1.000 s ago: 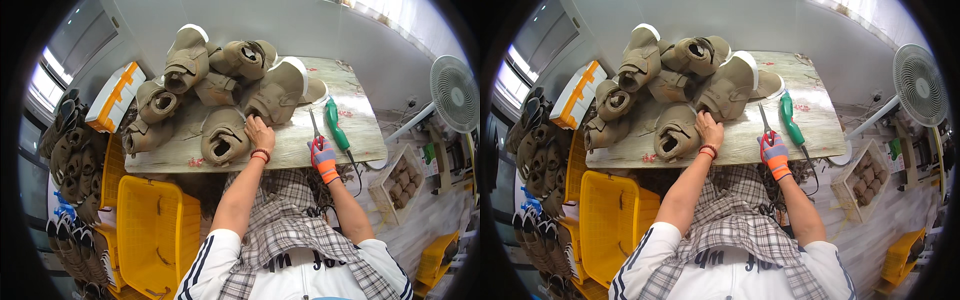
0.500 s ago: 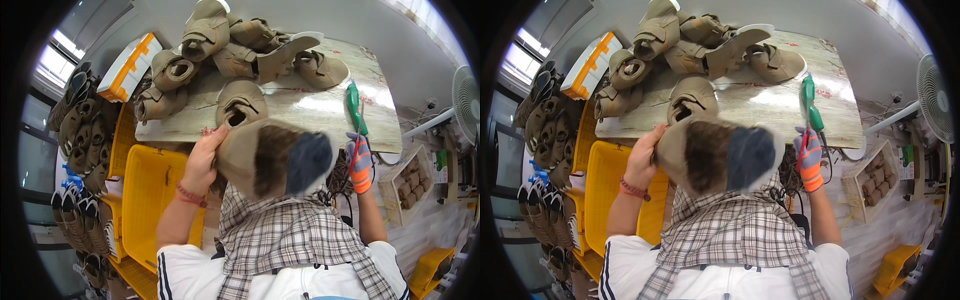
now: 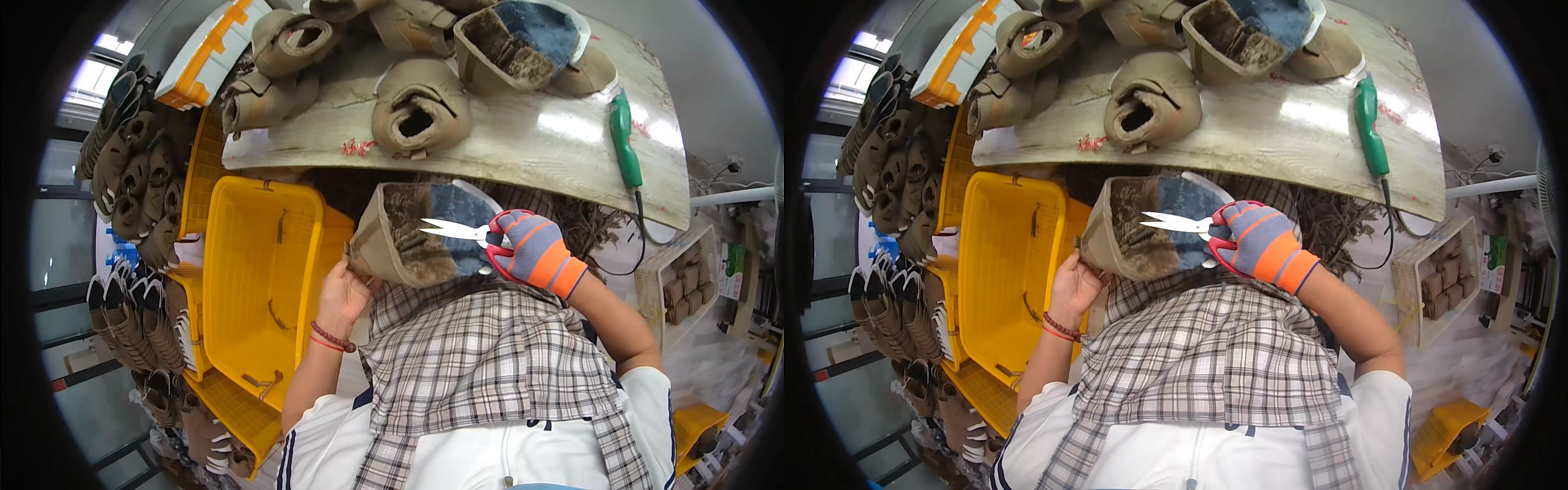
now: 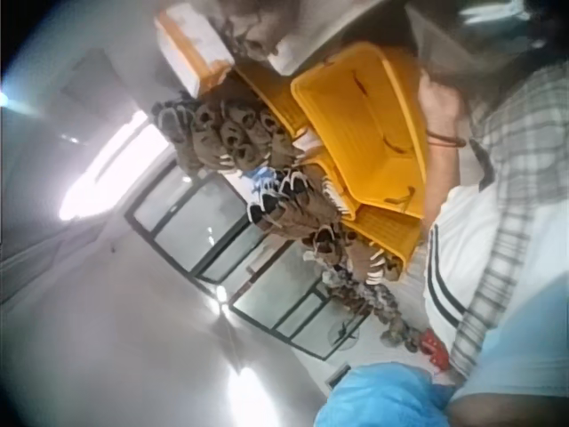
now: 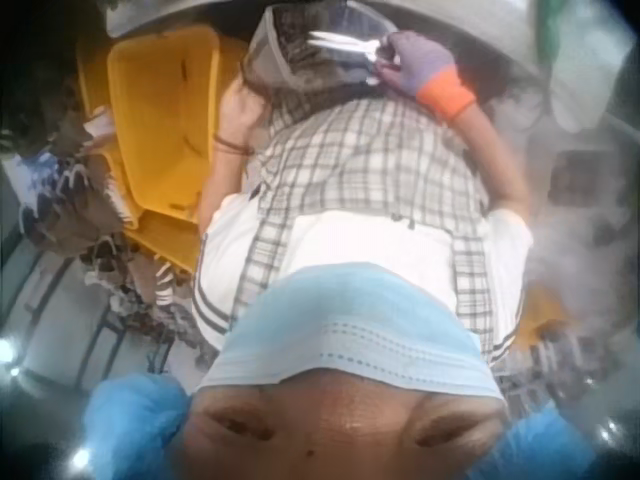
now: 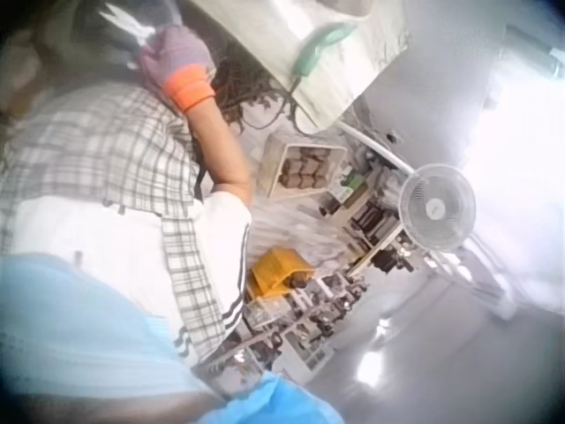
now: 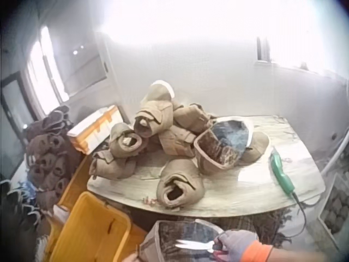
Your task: The person uses a green electric trimmer to remove excess lining from the inside of a beige boot. They then switch to red-handled scissors to trim the interior lining of several other boots on the table, working one at a time.
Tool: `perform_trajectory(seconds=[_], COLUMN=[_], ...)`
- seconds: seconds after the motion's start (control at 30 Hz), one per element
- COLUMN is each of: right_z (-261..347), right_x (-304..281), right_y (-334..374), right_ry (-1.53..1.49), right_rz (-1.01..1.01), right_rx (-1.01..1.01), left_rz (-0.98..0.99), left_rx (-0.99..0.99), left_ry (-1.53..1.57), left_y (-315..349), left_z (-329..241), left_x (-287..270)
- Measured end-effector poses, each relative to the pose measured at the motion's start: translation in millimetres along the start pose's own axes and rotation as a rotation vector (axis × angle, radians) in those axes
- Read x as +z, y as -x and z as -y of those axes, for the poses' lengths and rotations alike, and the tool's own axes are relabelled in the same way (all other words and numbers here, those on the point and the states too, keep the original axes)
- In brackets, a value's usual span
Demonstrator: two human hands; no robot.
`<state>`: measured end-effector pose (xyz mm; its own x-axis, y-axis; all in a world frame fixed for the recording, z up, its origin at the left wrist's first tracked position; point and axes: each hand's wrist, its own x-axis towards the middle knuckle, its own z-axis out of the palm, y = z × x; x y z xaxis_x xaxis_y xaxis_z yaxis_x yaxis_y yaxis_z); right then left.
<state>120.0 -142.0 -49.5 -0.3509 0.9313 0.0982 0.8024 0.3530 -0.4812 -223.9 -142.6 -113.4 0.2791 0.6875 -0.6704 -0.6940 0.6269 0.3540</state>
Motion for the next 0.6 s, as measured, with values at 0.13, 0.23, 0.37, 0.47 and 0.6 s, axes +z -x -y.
perform_trajectory(seconds=[0.13,0.23,0.37,0.47,0.6], right_z=[9,9,13,17,16], right_x=[5,16,31,27,23], right_y=[1,-2,-4,-9,-18], right_ry=[0.013,0.071,0.084,0.139,0.123], right_rz=[0.054,0.182,0.184,0.232,0.140], right_rx=[-0.019,-0.030,-0.120,-0.089,-0.134], left_rz=[0.075,0.077,0.246,0.028,0.039], left_rx=[-0.210,-0.308,-0.397,-0.308,-0.260], left_ry=[-0.030,-0.011,-0.156,-0.250,-0.241], left_y=[3,-9,-19,-13,-20], left_z=[1,-2,-8,-4,-5], left_x=[-6,-14,-31,-15,-35])
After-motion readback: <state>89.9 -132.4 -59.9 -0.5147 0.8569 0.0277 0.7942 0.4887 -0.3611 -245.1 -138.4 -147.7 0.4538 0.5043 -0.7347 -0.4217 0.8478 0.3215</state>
